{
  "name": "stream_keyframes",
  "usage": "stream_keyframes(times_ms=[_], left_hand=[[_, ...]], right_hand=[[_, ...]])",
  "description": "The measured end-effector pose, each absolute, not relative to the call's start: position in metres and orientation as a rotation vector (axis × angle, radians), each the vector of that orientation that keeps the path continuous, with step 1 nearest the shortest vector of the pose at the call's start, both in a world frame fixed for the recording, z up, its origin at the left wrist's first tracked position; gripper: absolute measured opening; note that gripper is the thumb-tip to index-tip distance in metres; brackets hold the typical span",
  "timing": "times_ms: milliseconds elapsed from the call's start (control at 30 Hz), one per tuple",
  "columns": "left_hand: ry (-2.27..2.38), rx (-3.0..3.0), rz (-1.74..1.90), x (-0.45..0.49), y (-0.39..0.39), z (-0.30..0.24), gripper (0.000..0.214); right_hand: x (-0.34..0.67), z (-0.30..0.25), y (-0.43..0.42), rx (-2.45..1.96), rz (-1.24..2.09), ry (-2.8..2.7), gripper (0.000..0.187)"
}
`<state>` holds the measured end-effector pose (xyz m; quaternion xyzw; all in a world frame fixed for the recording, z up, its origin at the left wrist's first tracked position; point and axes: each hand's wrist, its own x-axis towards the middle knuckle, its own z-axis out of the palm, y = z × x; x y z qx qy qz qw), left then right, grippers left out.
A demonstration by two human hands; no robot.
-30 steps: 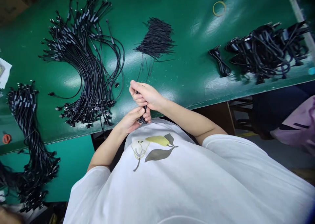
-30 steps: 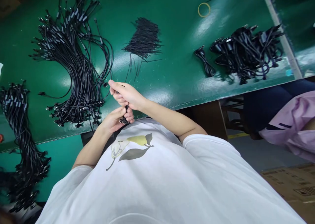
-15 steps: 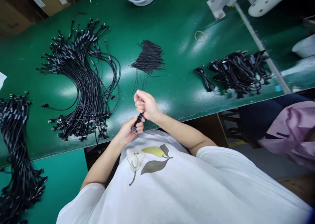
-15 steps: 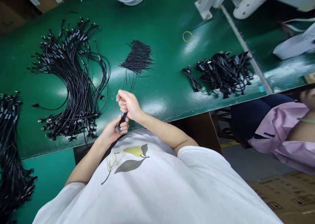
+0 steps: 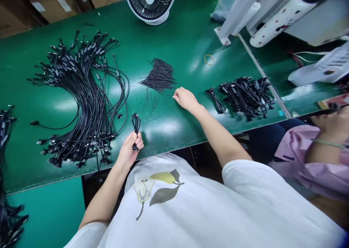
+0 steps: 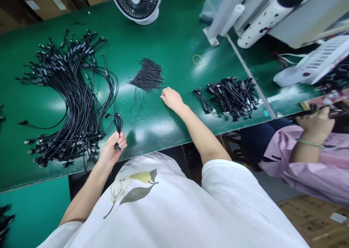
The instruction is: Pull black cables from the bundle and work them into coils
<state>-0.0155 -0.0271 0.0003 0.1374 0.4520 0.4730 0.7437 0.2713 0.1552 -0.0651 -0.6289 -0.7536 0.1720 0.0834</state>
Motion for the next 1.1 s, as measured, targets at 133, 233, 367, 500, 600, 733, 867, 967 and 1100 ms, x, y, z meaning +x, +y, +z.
stream_keyframes(times_ms=[133, 233, 367, 500, 600, 733, 867, 967, 1100], left_hand=[[0.981, 0.344, 1.068, -0.011, -0.028, 0.008, 0.032], [0.96, 0.337, 1.051, -0.005, -0.029, 0.01, 0.033], [0.927, 0.339, 1.012, 0.002, -0.029, 0.01, 0.042], [1.039, 0.476, 1.051, 0.0, -0.03, 0.003, 0.038], [1.166, 0.644, 1.095, -0.006, -0.034, -0.004, 0.034], [1.385, 0.911, 1.066, -0.016, -0.037, -0.009, 0.019], [1.416, 1.044, 0.932, -0.028, -0.038, -0.006, 0.021], [1.311, 0.994, 0.803, -0.036, -0.039, -0.007, 0.03], [1.159, 0.791, 0.692, -0.039, -0.041, -0.016, 0.038]], right_hand=[[0.264, -0.057, 0.132, -1.847, 0.525, -2.253, 0.011], [0.239, -0.044, 0.087, -1.606, 0.977, -1.935, 0.017], [0.184, -0.033, 0.026, -1.154, 1.527, -1.693, 0.022], [0.152, -0.025, -0.001, -1.081, 1.155, -2.018, 0.017], [0.151, -0.015, 0.0, -1.025, 0.638, -2.403, 0.027], [0.152, -0.001, 0.012, -0.648, 0.29, -2.663, 0.034], [0.148, 0.005, 0.022, -0.36, 0.058, -2.773, 0.036], [0.147, 0.008, 0.025, -0.171, -0.094, -2.841, 0.036], [0.15, 0.014, 0.023, 0.044, -0.277, -2.902, 0.038]])
